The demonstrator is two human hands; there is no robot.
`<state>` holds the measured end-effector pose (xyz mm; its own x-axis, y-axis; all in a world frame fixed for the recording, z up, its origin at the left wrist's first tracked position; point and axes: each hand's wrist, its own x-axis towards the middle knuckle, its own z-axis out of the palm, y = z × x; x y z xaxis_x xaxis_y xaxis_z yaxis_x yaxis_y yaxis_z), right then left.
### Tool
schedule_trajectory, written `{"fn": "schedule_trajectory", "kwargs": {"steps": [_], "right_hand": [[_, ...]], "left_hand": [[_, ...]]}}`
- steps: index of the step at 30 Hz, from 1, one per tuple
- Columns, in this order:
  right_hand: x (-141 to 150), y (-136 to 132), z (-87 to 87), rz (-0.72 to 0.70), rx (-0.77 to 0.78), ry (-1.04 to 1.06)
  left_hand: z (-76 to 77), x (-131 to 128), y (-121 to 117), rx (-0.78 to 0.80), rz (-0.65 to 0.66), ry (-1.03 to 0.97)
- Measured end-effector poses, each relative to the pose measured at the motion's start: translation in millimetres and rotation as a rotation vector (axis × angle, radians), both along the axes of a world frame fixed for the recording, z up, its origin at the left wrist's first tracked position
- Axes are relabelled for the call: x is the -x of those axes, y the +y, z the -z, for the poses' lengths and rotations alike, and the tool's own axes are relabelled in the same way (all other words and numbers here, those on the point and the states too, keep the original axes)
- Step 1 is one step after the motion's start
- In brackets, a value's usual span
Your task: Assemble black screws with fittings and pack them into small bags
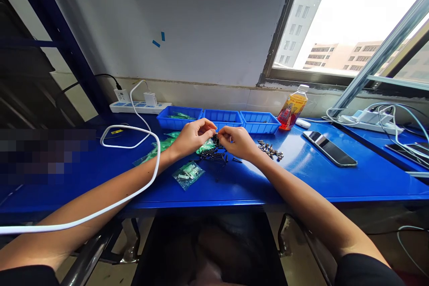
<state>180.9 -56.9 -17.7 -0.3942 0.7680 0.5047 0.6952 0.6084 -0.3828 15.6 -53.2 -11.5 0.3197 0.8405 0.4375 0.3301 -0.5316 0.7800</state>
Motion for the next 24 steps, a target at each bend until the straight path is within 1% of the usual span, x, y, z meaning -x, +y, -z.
{"fn": "schedule_trajectory", "kwargs": {"steps": [3,10,17,24], "right_hand": [[-0.5,0.3,0.8,-0.006,-0.002,-0.014],[-2.5,0.2,0.4,-0.038,-0.017,-0.035],[-4.1,-1.8,-3.4,-0.09,0.0,0.005],[-4.0,-0.7,-1.9,-0.098,-0.011,0.028]], "left_hand": [[-0.7,0.3,1.4,0.023,0.012,0.037],[-0.5,-0.4,0.7,0.053,0.028,-0.003],[0.0,0.2,-0.6,0.027,0.027,-0.034],[1.8,-0.4,-1.0,0.019,0.009,-0.023]]}}
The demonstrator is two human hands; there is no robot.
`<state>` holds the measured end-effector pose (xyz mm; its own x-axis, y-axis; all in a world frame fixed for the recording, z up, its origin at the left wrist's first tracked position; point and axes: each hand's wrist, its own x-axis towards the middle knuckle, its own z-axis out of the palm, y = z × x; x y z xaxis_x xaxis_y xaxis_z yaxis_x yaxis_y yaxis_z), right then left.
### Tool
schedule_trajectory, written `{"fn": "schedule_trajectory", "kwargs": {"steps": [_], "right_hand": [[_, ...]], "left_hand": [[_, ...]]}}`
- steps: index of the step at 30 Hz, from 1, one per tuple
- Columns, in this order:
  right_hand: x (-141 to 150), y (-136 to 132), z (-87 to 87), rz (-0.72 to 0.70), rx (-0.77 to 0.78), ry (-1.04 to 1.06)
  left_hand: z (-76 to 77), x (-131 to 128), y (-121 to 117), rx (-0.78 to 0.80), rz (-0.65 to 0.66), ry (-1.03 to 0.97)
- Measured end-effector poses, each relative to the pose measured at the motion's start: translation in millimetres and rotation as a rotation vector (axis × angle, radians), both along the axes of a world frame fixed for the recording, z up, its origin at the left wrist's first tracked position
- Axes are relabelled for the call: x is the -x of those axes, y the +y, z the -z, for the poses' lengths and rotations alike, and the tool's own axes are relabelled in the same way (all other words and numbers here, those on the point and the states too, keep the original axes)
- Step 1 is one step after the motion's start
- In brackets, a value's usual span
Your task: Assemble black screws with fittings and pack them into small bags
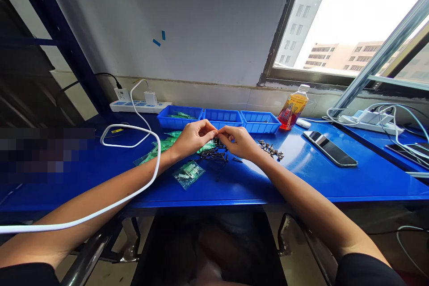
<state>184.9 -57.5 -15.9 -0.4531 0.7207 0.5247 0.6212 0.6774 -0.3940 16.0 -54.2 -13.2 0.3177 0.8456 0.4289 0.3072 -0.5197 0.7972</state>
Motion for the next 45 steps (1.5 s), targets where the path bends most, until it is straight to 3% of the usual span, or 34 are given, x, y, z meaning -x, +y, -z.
{"fn": "schedule_trajectory", "kwargs": {"steps": [45], "right_hand": [[-0.9,0.4,-0.6,0.004,-0.016,-0.018]], "left_hand": [[0.8,-0.1,-0.6,-0.021,0.0,0.026]]}}
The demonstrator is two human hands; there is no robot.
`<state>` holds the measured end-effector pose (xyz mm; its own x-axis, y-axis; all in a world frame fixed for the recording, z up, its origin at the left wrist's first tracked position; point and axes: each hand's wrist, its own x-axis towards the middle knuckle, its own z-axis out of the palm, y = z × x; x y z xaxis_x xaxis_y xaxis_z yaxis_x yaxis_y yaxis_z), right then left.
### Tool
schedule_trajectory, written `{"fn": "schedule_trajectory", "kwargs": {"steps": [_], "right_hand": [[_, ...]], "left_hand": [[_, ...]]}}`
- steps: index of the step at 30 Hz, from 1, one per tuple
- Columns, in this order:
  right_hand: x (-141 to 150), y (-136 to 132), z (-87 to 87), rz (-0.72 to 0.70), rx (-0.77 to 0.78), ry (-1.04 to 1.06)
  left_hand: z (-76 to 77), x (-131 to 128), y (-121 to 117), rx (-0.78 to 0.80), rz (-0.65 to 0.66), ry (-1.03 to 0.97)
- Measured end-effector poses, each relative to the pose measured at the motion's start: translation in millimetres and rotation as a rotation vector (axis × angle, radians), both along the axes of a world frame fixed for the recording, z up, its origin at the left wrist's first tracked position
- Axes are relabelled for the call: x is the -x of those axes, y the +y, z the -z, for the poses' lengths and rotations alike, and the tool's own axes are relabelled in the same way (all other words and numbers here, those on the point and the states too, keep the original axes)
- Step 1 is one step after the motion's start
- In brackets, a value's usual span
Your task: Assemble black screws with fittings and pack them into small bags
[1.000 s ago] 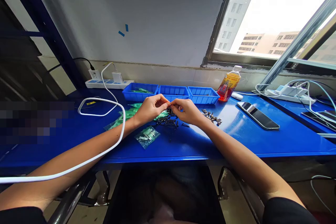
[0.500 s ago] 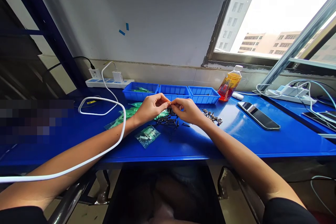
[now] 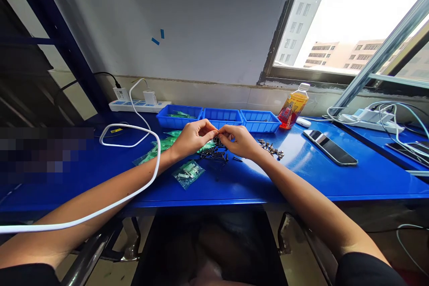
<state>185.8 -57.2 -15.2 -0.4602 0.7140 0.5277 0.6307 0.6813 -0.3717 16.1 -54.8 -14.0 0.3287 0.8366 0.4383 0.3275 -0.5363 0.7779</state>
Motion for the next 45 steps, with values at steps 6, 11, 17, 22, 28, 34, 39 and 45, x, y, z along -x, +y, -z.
{"fn": "schedule_trajectory", "kwargs": {"steps": [6,11,17,22,28,34,39,45], "right_hand": [[0.3,-0.4,-0.3,-0.008,0.009,0.017],[0.3,0.0,-0.7,-0.013,0.014,0.022],[0.1,-0.1,-0.6,-0.031,0.008,0.06],[0.5,-1.2,-0.9,-0.065,0.045,0.105],[0.6,0.3,0.2,-0.087,0.117,0.159],[-0.1,0.4,0.1,-0.11,0.14,0.172],[-0.5,0.4,-0.1,-0.114,0.152,0.17],[-0.4,-1.1,-1.8,-0.108,0.149,0.157]], "left_hand": [[0.8,0.0,0.9,-0.014,0.008,-0.013],[1.2,0.6,1.5,-0.016,0.01,-0.011],[1.2,0.6,1.4,-0.018,0.019,-0.029],[-0.1,-0.3,-0.4,-0.012,0.021,-0.038],[-1.9,0.0,-1.6,-0.004,0.033,-0.042],[-1.8,0.2,-1.8,-0.005,0.037,-0.04],[-1.1,0.3,-1.2,-0.011,0.041,-0.043],[-1.7,0.4,-1.4,-0.017,0.036,-0.037]]}}
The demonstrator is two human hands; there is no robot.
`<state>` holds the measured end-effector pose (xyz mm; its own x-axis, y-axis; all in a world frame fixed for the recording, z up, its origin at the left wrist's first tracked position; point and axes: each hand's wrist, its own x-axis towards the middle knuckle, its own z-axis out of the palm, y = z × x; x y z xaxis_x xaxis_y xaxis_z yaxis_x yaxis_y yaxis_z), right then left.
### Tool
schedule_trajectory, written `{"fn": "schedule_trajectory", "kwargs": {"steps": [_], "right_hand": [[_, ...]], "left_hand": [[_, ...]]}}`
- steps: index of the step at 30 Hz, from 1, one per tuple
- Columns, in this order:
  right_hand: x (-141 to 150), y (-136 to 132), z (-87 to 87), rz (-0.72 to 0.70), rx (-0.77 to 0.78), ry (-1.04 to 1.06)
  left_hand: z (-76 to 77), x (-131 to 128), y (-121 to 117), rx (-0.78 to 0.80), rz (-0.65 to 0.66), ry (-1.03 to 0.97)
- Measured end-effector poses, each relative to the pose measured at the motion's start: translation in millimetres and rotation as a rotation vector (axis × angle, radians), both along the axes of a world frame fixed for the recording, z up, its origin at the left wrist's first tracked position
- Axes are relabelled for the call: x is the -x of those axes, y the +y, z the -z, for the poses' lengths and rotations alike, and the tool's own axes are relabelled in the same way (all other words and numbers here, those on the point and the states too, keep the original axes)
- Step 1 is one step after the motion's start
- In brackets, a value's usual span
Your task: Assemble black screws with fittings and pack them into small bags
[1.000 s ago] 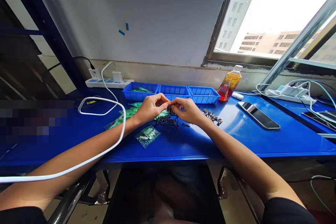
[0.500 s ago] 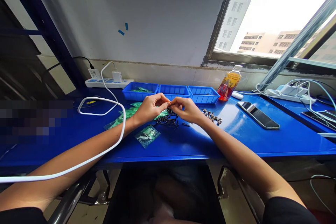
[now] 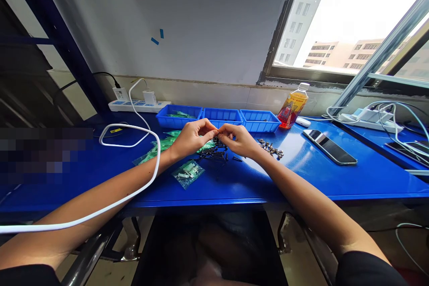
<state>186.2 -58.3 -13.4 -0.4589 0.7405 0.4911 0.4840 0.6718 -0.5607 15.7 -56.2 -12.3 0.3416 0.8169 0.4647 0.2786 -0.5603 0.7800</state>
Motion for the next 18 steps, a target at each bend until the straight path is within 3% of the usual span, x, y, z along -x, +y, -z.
{"fn": "schedule_trajectory", "kwargs": {"steps": [18], "right_hand": [[-0.5,0.6,-0.8,-0.015,-0.01,0.01]], "left_hand": [[-1.5,0.7,-1.8,0.009,0.021,-0.009]]}}
